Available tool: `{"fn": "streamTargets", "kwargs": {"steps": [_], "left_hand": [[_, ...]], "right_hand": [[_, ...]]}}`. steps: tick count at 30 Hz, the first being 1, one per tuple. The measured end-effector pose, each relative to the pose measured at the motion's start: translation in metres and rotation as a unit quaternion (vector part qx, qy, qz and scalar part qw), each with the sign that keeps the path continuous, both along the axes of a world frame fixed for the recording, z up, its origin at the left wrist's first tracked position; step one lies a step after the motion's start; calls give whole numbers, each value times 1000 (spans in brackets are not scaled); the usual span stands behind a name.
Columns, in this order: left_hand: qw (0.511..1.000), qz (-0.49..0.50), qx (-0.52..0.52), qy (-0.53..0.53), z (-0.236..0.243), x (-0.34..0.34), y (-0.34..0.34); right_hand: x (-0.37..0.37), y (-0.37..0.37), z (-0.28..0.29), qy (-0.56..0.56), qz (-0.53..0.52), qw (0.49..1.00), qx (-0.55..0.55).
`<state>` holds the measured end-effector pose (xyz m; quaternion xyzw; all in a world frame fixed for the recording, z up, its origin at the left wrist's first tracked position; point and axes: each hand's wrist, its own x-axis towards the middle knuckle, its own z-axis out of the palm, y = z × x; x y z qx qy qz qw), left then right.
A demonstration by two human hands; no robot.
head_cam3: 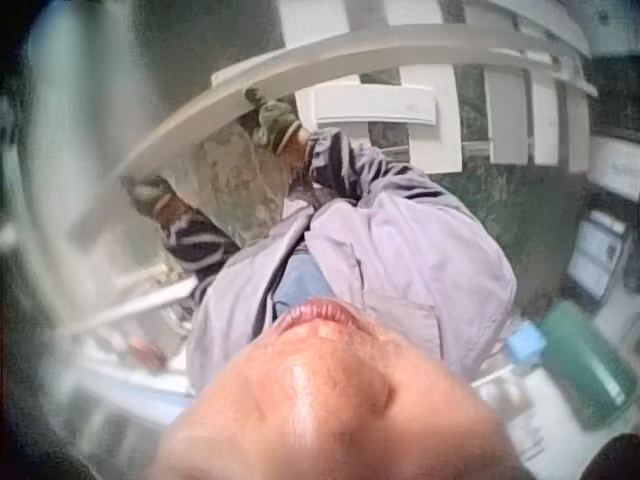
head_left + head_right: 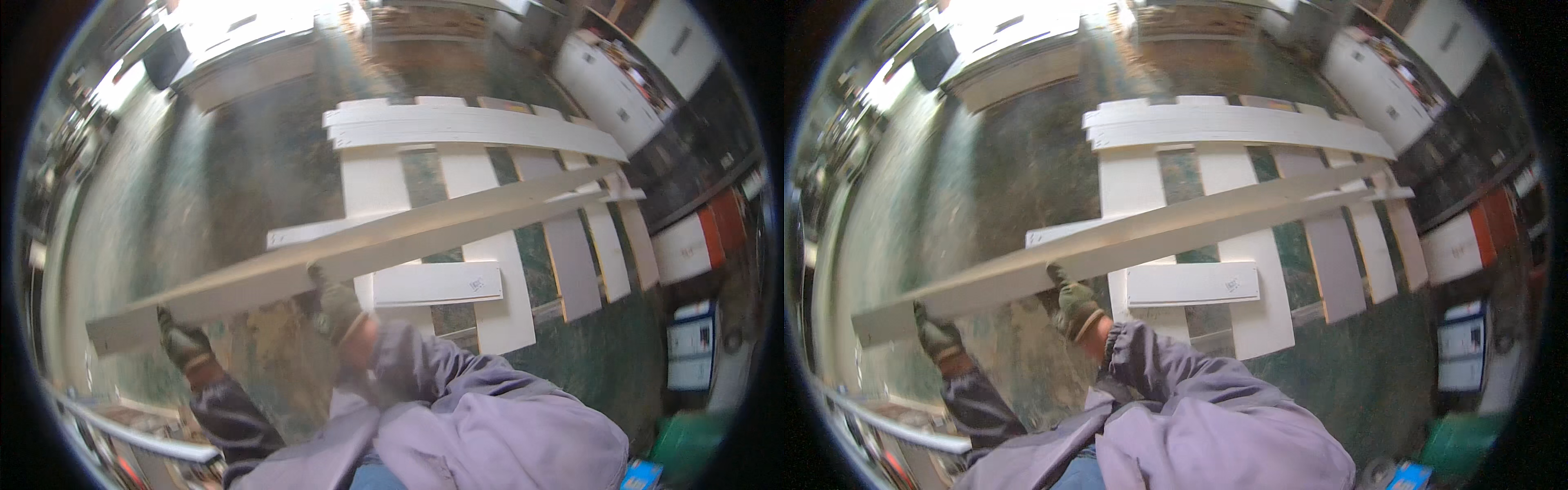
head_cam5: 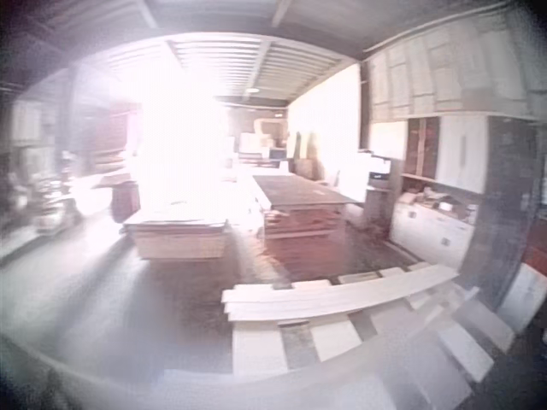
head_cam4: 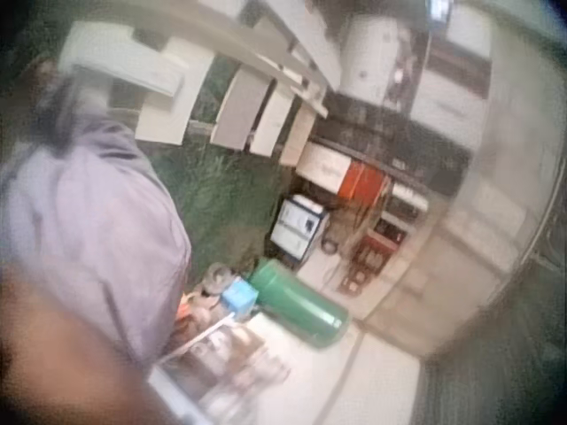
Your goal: The person repeatedly picks up white rectangular panels from a floor stack, carries them to an edge banding machine, and feeds them through the machine. After processing, the person returns to the stack to retrieve the next panel. The cycle continues for multiple panels.
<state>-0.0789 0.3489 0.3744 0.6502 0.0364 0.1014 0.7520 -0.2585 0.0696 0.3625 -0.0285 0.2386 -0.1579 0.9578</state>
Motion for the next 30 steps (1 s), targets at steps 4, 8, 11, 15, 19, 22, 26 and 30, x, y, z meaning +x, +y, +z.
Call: {"fn": "streamTargets", "kwargs": {"steps": [4,8,11,15,19,22,26,30], "left_hand": [[966,88,-242,32,40,-57,7],[952,230,-199,44,101,-129,-11],[954,186,-230,45,87,-149,38],[960,187,-207,4,61,-178,96],[950,257,-174,36,94,-211,64],[928,345,-132,43,78,-232,82],[915,378,-138,31,68,-261,116],[906,368,-180,101,92,-281,112]], "right_hand": [[-78,3,15,-94,192,974,-81],[-195,-58,90,-108,381,664,-634],[-261,-105,104,-137,-31,309,-940],[-266,-162,115,70,247,10,-966],[-264,-194,65,7,320,-53,-946],[-265,-186,59,-74,315,-24,-946],[-248,-170,65,-114,341,-11,-933],[-225,-171,54,-151,379,39,-912]]}}
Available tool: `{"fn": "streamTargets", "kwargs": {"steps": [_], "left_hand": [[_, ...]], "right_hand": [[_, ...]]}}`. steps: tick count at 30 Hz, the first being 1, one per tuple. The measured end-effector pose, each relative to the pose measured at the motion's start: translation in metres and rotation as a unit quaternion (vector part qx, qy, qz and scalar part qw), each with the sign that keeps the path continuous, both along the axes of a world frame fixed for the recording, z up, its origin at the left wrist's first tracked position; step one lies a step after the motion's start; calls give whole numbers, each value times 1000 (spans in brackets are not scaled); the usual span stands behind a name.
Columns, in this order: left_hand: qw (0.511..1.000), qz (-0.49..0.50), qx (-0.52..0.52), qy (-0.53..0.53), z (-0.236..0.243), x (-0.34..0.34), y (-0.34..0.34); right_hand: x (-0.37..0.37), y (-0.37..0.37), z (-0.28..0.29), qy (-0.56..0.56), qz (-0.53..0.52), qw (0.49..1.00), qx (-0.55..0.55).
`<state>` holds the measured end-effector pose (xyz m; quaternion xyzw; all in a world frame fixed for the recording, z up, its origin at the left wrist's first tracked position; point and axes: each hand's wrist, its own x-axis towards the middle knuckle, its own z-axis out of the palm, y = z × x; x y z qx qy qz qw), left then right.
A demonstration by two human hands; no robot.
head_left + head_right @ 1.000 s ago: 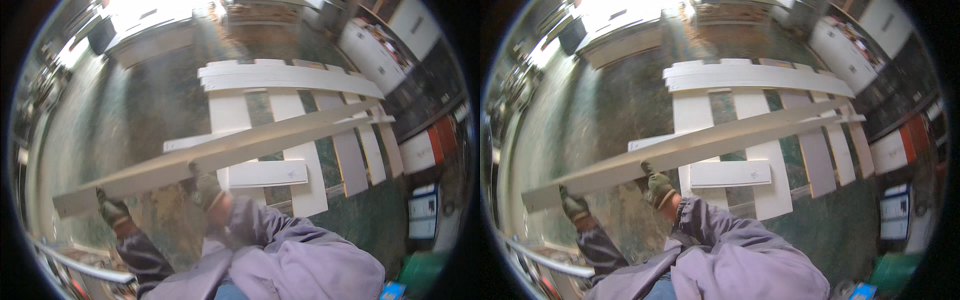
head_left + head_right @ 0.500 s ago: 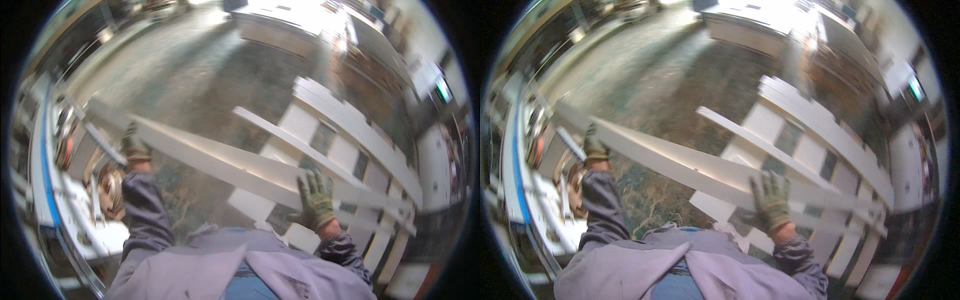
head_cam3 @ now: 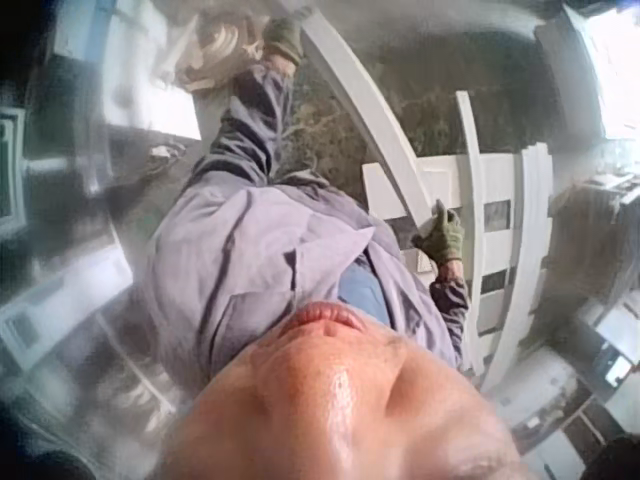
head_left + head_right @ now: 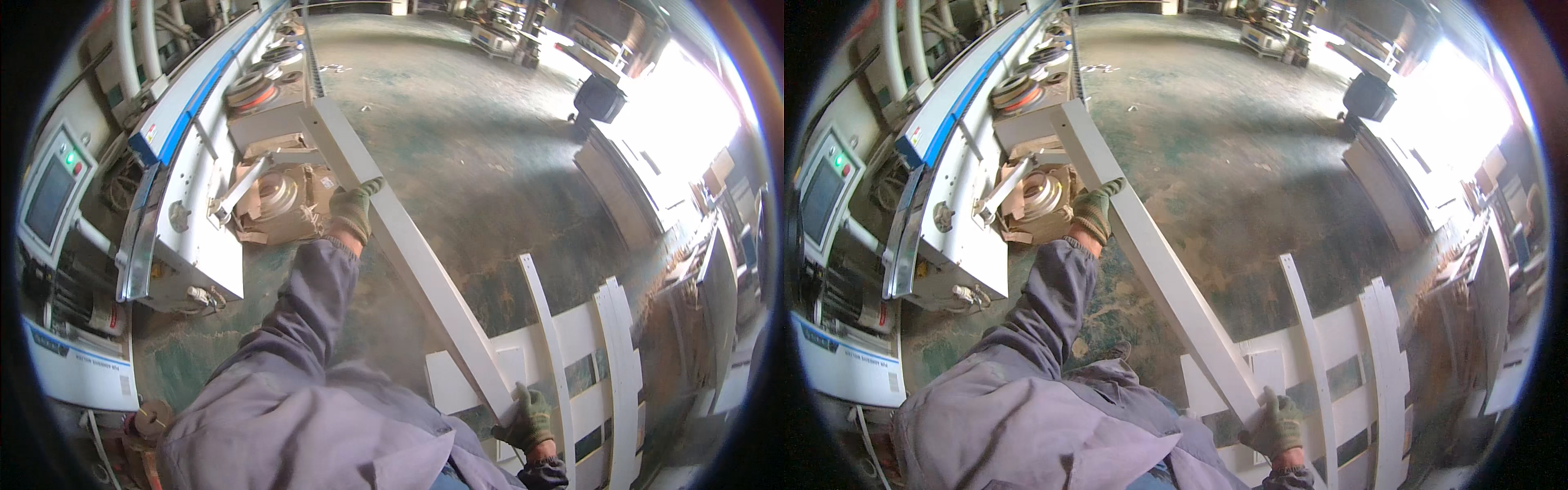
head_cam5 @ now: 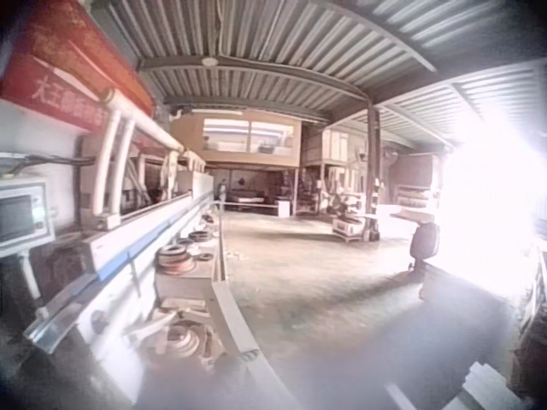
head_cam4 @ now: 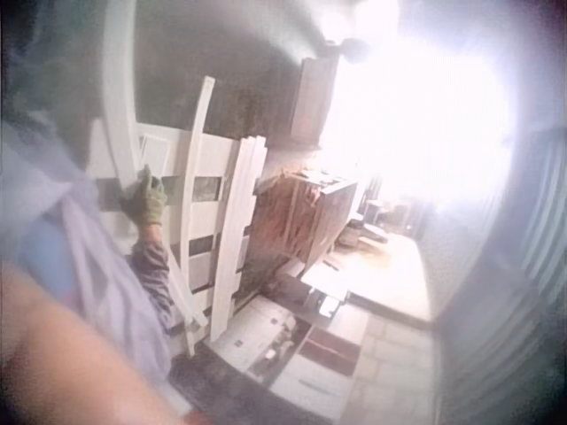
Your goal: The person repeatedly picks up white rectangular panels from a floor stack, carries them to an edge banding machine, and feeds them through the machine. After processing, the person returns to the stack to retrieve the next panel. The cycle continues for multiple panels.
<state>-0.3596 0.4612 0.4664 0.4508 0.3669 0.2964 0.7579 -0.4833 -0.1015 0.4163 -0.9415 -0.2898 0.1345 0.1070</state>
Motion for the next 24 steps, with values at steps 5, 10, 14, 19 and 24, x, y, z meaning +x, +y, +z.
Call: {"fn": "streamTargets", "kwargs": {"steps": [5,10,14,19,24], "left_hand": [[997,41,63,31,-34,-29,44],[997,47,27,-51,24,-66,65],[996,42,53,-55,16,-109,144],[989,136,37,-48,0,-169,173],[973,231,2,-21,-15,-272,216]], "right_hand": [[2,25,-18,187,-48,980,52],[4,26,-43,152,39,986,62],[21,53,-48,155,99,980,69],[23,158,52,28,207,964,163],[48,230,74,-38,335,931,143]]}}
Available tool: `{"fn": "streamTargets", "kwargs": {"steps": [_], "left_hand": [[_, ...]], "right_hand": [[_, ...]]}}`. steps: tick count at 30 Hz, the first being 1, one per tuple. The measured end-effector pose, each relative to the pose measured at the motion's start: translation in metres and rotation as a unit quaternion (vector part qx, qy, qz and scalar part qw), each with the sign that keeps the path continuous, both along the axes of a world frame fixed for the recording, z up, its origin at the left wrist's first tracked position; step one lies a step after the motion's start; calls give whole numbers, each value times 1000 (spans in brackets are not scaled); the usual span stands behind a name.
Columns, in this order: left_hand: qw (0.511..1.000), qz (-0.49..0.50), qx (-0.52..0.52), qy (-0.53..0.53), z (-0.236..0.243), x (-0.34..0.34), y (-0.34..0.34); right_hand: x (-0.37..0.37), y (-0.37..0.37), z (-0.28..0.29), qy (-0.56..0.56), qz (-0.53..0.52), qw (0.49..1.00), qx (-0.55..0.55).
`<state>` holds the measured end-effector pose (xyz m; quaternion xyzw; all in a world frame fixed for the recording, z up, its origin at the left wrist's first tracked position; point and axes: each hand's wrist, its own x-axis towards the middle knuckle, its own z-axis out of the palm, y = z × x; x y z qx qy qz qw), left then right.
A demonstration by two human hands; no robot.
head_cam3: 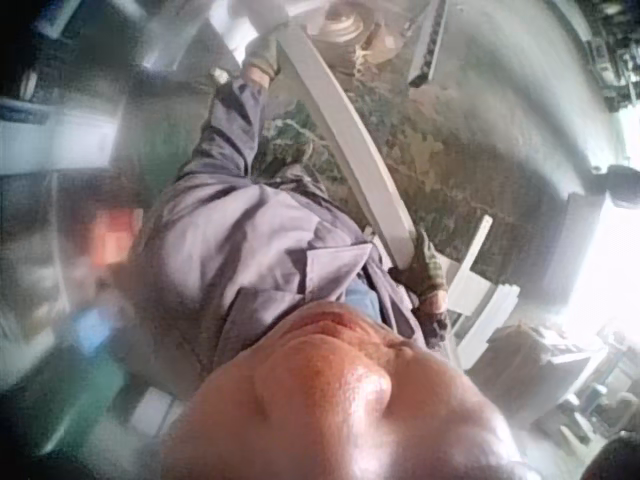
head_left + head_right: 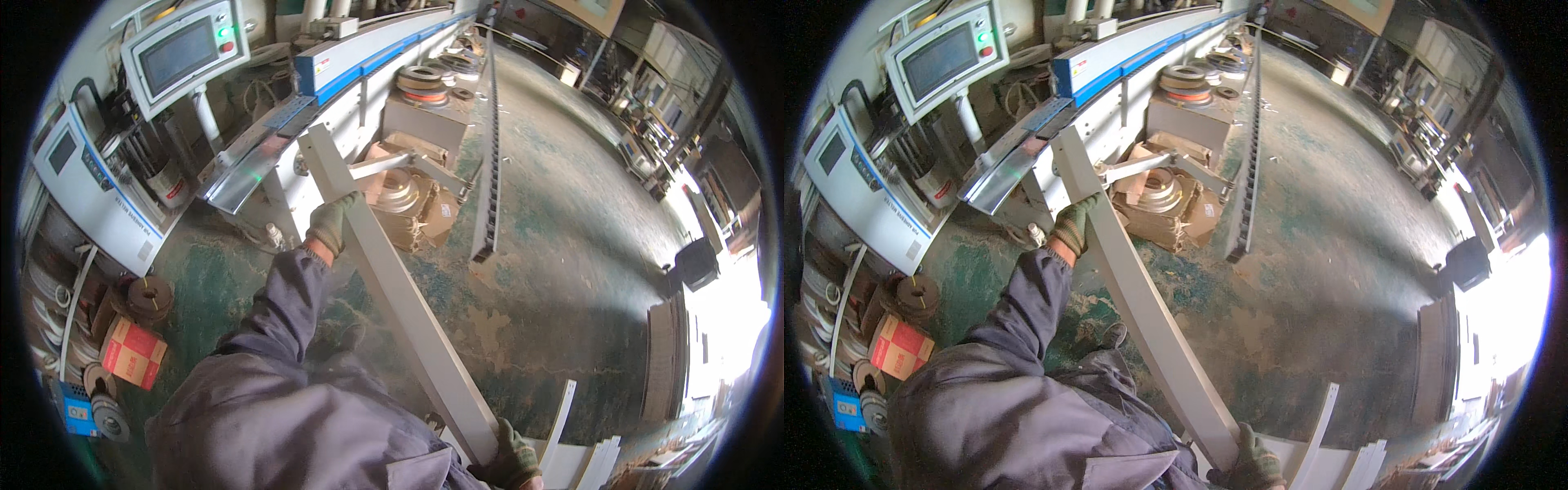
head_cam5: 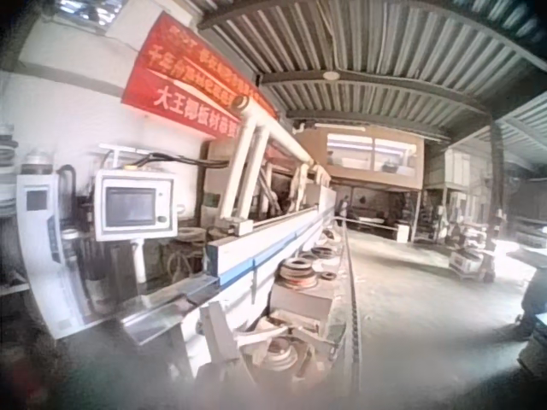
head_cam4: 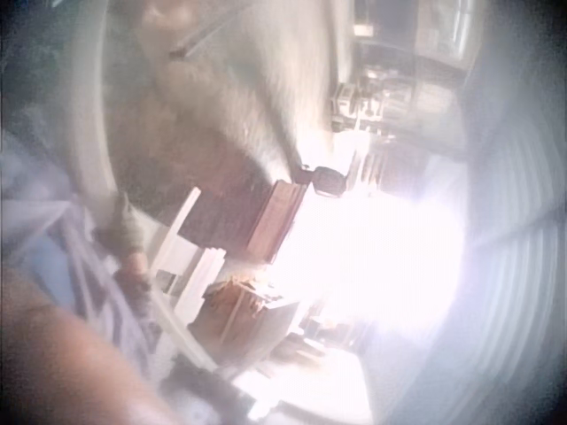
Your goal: The person repeatedly picks up white rectangular panels from a floor stack, carries them to an edge banding machine, and feeds them through the machine. After processing, the person returns to the stack to retrieve the next panel. The cycle continues for multiple panels.
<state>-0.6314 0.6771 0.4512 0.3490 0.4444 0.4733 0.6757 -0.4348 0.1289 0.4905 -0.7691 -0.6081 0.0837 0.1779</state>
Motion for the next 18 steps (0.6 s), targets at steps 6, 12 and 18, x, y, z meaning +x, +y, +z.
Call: {"fn": "streamTargets", "kwargs": {"steps": [6,12,18], "left_hand": [[991,128,-48,-13,-65,-76,121],[979,177,-89,52,-63,-147,214],[954,287,-81,-9,-92,-182,306]], "right_hand": [[53,159,30,-47,63,949,-304],[81,350,44,-55,129,933,-333],[116,492,36,-45,226,913,-336]]}}
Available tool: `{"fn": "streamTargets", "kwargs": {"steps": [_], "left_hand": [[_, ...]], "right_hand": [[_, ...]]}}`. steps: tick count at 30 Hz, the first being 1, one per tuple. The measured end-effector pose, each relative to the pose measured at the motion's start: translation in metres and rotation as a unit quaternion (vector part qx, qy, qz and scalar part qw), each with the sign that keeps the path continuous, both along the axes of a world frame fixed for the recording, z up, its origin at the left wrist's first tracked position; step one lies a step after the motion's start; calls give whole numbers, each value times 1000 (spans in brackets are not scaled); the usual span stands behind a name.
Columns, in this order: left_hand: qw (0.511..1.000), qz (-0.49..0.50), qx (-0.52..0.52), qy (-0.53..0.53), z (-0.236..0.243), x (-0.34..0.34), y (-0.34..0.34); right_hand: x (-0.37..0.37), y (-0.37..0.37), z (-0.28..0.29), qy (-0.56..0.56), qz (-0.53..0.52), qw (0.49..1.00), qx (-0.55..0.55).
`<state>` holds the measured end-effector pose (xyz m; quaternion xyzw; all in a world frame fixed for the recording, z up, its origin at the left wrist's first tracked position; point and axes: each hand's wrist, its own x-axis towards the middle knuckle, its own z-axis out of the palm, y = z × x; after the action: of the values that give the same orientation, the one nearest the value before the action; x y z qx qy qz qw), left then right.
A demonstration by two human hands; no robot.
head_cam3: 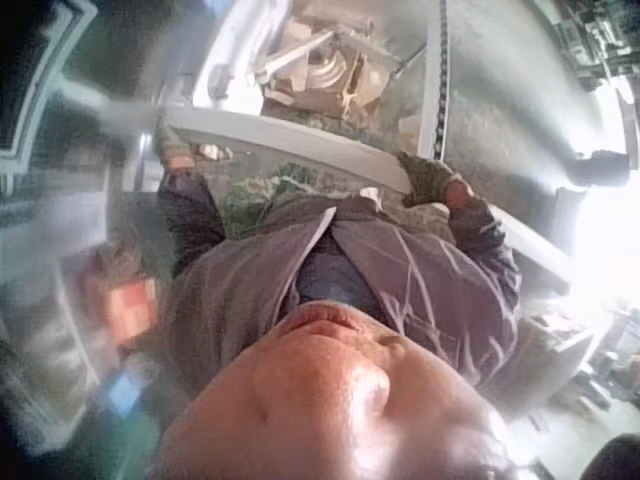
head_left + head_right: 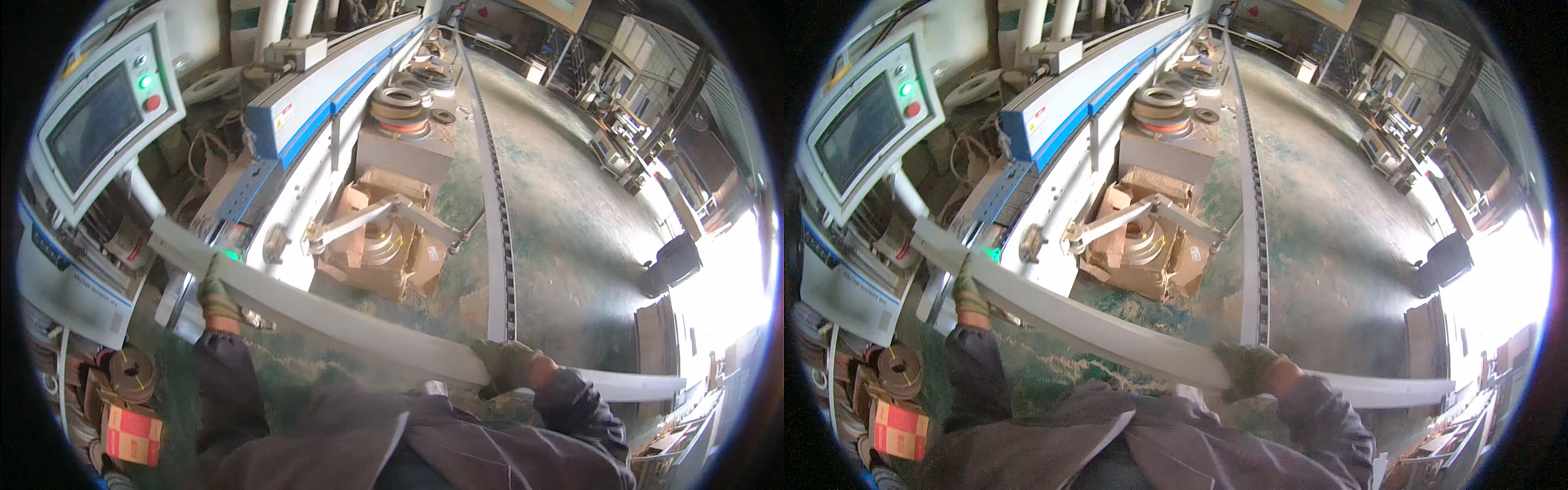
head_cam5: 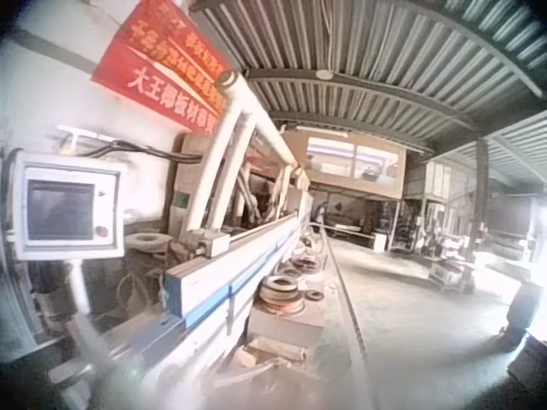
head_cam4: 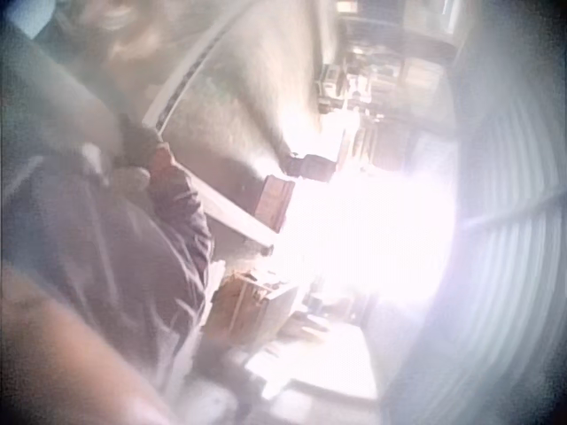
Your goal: The person repeatedly picks up white rectangular panels from a floor stack, carries them to an edge banding machine, and feeds them through the machine. After processing, the person returns to the stack to retrieve the next panel. The cycle continues for multiple panels.
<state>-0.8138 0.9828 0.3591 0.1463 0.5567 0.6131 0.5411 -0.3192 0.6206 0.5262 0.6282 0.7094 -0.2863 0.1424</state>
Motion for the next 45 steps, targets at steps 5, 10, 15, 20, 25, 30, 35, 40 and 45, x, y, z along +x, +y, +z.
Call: {"fn": "streamTargets", "kwargs": {"steps": [5,10,15,20,25,30,35,40,45], "left_hand": [[999,33,4,36,-17,-22,33],[987,24,118,-107,-9,4,26],[988,155,3,-26,-7,42,20],[987,147,13,67,7,77,-4],[997,74,25,20,6,113,-28],[980,119,18,157,-29,186,-28],[873,170,59,453,-17,208,-44],[636,47,45,769,-8,178,-50],[620,-99,-4,778,18,181,-50]], "right_hand": [[31,93,-30,18,72,997,-28],[53,156,-49,2,101,993,-64],[111,180,-98,64,214,971,-86],[132,195,-100,18,268,943,-195],[128,227,-115,173,290,936,-101],[39,251,-101,376,121,917,-46],[39,244,-135,314,154,937,13],[34,253,-140,246,197,948,-47],[53,266,-126,278,160,939,-125]]}}
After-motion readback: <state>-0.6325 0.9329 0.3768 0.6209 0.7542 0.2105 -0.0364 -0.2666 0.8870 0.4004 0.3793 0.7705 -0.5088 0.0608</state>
